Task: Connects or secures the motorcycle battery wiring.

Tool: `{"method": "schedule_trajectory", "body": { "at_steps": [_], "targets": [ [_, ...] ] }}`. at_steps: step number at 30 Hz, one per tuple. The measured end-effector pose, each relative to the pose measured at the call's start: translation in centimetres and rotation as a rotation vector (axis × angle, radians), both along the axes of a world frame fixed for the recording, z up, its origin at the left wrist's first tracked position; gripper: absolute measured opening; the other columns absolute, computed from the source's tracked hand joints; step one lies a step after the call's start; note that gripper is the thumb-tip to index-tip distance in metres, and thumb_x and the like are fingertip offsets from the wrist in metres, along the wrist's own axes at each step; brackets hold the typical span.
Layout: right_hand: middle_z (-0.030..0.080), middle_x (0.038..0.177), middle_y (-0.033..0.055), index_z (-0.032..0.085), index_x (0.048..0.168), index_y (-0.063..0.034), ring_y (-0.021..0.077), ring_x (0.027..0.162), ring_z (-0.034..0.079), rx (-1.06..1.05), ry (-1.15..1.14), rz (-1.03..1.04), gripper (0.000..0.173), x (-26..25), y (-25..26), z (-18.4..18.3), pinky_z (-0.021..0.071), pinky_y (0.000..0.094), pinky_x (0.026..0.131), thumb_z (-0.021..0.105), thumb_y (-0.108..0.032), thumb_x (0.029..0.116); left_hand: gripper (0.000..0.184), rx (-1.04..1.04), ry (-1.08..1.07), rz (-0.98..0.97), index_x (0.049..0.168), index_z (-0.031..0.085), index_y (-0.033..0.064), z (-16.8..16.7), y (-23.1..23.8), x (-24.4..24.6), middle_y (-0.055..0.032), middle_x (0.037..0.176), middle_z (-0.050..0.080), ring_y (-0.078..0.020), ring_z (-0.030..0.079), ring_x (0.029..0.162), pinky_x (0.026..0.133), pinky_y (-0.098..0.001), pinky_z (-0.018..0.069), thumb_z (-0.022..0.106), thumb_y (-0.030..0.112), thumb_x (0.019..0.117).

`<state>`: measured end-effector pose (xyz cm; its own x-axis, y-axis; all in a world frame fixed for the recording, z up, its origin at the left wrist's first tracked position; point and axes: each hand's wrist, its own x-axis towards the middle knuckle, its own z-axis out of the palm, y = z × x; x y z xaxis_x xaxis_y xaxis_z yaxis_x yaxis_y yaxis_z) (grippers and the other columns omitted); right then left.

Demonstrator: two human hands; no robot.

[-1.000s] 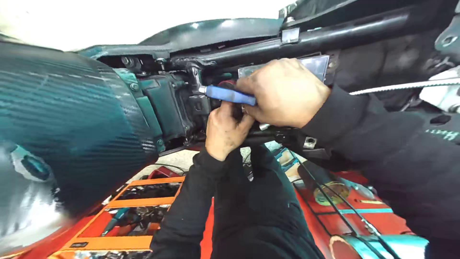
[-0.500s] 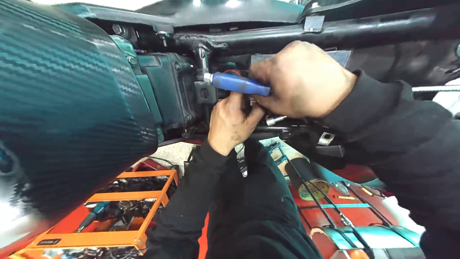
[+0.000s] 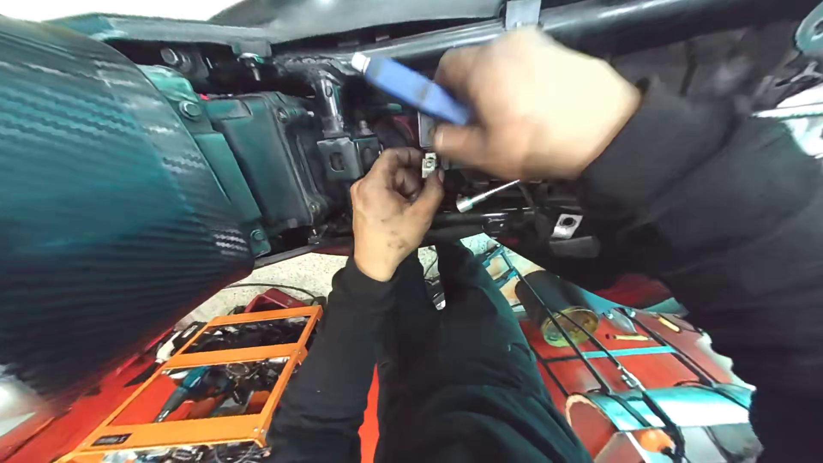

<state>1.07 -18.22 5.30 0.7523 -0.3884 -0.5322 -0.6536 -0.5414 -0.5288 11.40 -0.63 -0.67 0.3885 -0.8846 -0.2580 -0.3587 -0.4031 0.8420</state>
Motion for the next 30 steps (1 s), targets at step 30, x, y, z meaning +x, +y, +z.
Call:
{"method": "schedule_trajectory", "body": {
  "at_steps": [30],
  "targets": [
    [0.06, 0.07, -0.003, 0.068, 0.086, -0.0192, 0.0126, 0.062, 0.056, 0.23, -0.099, -0.227, 0.017, -4.5, -2.4, 0.4, 0.044, 0.0396, 0.055, 0.069, -0.036, 0.0879, 0.026, 0.151, 0.373, 0.527, 0.111, 0.073, 0.0018, 1.5, -1.4, -3.2, -0.0043, 0.058, 0.058, -0.0101, 0.045, 0.042, 0.038, -0.0254, 0.0383, 0.08, 0.005, 0.0863]
  ]
}}
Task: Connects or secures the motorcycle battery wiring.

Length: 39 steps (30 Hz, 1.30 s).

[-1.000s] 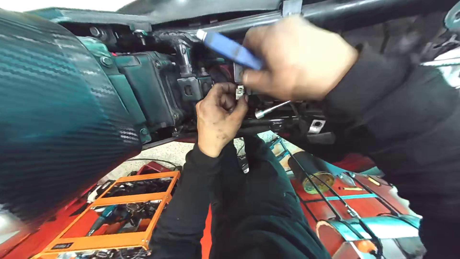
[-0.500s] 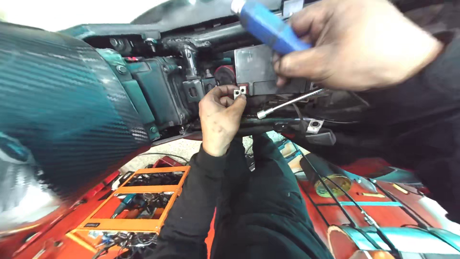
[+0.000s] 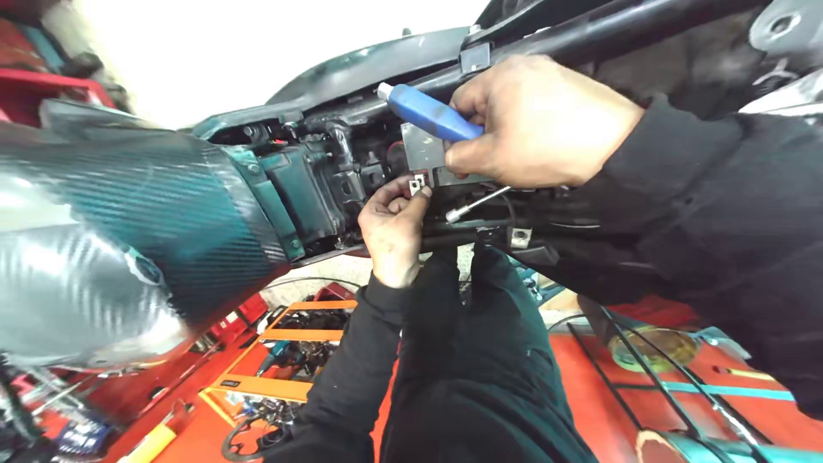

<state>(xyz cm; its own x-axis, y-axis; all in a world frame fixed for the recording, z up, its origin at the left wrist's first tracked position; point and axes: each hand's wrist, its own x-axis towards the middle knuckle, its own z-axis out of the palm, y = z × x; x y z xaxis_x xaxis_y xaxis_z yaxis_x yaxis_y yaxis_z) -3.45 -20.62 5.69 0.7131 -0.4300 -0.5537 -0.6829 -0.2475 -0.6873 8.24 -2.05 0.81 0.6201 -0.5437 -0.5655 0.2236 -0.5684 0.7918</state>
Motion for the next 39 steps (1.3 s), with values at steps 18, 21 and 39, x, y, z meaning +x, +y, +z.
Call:
{"method": "schedule_trajectory", "body": {
  "at_steps": [18, 21, 39],
  "targets": [
    [0.057, 0.069, -0.005, 0.066, 0.085, -0.0223, 0.0109, 0.061, 0.054, -0.024, -0.013, 0.063, 0.018, 0.1, 0.1, -0.3, 0.0424, 0.039, 0.054, 0.068, -0.04, 0.0868, 0.02, -0.075, 0.264, -0.049, 0.115, 0.067, 0.0006, 0.8, 0.3, 1.3, -0.0049, 0.065, 0.059, -0.0067, 0.04, 0.043, 0.038, -0.0213, 0.0347, 0.068, 0.004, 0.0959],
    [0.06, 0.071, -0.0052, 0.067, 0.09, -0.022, 0.0096, 0.059, 0.056, -0.013, -0.025, 0.055, 0.02, 0.0, 0.0, -0.4, 0.0445, 0.037, 0.051, 0.071, -0.042, 0.0869, 0.026, -0.047, 0.165, -0.118, 0.12, 0.066, 0.0029, 0.6, 0.8, 1.4, -0.005, 0.062, 0.059, -0.0082, 0.042, 0.041, 0.036, -0.0224, 0.0352, 0.072, 0.006, 0.0942],
    [0.061, 0.074, -0.0055, 0.067, 0.091, -0.0233, 0.0098, 0.064, 0.057, -0.046, -0.025, 0.082, 0.017, 0.1, 0.3, -0.5, 0.0451, 0.0389, 0.056, 0.069, -0.04, 0.0858, 0.036, -0.05, 0.099, -0.13, 0.125, 0.067, 0.0051, 0.8, 1.2, 0.8, -0.0062, 0.066, 0.063, -0.0097, 0.045, 0.042, 0.036, -0.0232, 0.0377, 0.076, 0.004, 0.0901]
  ]
}}
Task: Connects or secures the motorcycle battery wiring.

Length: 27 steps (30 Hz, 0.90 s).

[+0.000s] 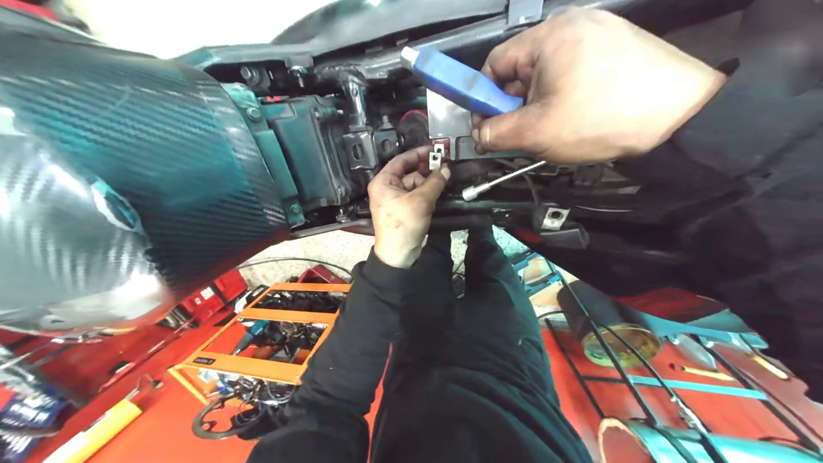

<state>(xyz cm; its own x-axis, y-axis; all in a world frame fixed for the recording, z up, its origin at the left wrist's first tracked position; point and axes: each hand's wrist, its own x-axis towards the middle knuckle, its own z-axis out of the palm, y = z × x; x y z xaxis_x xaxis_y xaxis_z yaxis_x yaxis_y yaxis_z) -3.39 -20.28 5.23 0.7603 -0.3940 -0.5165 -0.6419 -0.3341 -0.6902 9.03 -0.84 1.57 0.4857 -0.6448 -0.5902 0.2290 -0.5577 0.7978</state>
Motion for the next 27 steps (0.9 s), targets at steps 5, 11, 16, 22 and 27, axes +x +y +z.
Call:
{"method": "schedule_trajectory", "body": {
  "at_steps": [5, 11, 16, 22, 27],
  "targets": [
    [0.059, 0.073, -0.0044, 0.067, 0.09, -0.0218, 0.0116, 0.063, 0.056, 0.009, 0.018, 0.005, 0.018, 0.0, 0.1, 0.2, 0.0441, 0.0399, 0.055, 0.069, -0.039, 0.0866, 0.041, 0.027, 0.091, -0.204, 0.128, 0.06, 0.0131, 0.6, 0.2, 1.8, -0.0074, 0.066, 0.062, -0.0088, 0.043, 0.039, 0.035, -0.0206, 0.0349, 0.075, 0.004, 0.0911],
    [0.062, 0.075, -0.0057, 0.068, 0.093, -0.0231, 0.0089, 0.065, 0.058, 0.008, -0.005, -0.01, 0.018, 0.0, 0.1, 0.2, 0.0469, 0.0377, 0.057, 0.072, -0.038, 0.0845, 0.039, 0.031, 0.055, -0.121, 0.126, 0.06, 0.0121, 0.3, 0.0, 0.9, -0.0056, 0.065, 0.064, -0.0075, 0.045, 0.039, 0.034, -0.0198, 0.0351, 0.076, 0.004, 0.0907],
    [0.067, 0.082, -0.0076, 0.068, 0.103, -0.0232, 0.0045, 0.068, 0.062, 0.06, -0.04, -0.051, 0.021, 0.0, 0.4, -0.1, 0.0512, 0.0333, 0.06, 0.071, -0.037, 0.0875, 0.043, 0.001, -0.026, -0.06, 0.128, 0.062, 0.0076, 0.1, 0.3, -0.1, -0.0056, 0.059, 0.06, -0.0099, 0.045, 0.039, 0.035, -0.0231, 0.0369, 0.078, 0.003, 0.088],
    [0.065, 0.067, -0.0079, 0.07, 0.086, -0.0109, -0.0004, 0.051, 0.051, 0.333, -0.602, -0.452, 0.01, 0.9, 2.0, 0.1, 0.0424, 0.017, 0.046, 0.065, -0.008, 0.0943, 0.047, -0.035, -0.009, -0.047, 0.132, 0.062, 0.0083, 0.1, 0.6, 0.0, -0.0036, 0.058, 0.057, -0.008, 0.043, 0.039, 0.036, -0.0214, 0.0362, 0.077, 0.0, 0.0874],
    [0.063, 0.065, 0.0, 0.065, 0.07, -0.0064, 0.0035, 0.053, 0.051, 0.471, -0.903, -0.708, 0.025, 0.9, 3.2, 0.2, 0.0435, 0.0181, 0.051, 0.061, 0.006, 0.0909, 0.046, -0.045, -0.009, -0.011, 0.131, 0.064, 0.0065, 0.0, 0.6, -0.2, -0.0034, 0.057, 0.056, -0.0083, 0.042, 0.038, 0.035, -0.0217, 0.035, 0.077, -0.001, 0.0873]
  ]
}}
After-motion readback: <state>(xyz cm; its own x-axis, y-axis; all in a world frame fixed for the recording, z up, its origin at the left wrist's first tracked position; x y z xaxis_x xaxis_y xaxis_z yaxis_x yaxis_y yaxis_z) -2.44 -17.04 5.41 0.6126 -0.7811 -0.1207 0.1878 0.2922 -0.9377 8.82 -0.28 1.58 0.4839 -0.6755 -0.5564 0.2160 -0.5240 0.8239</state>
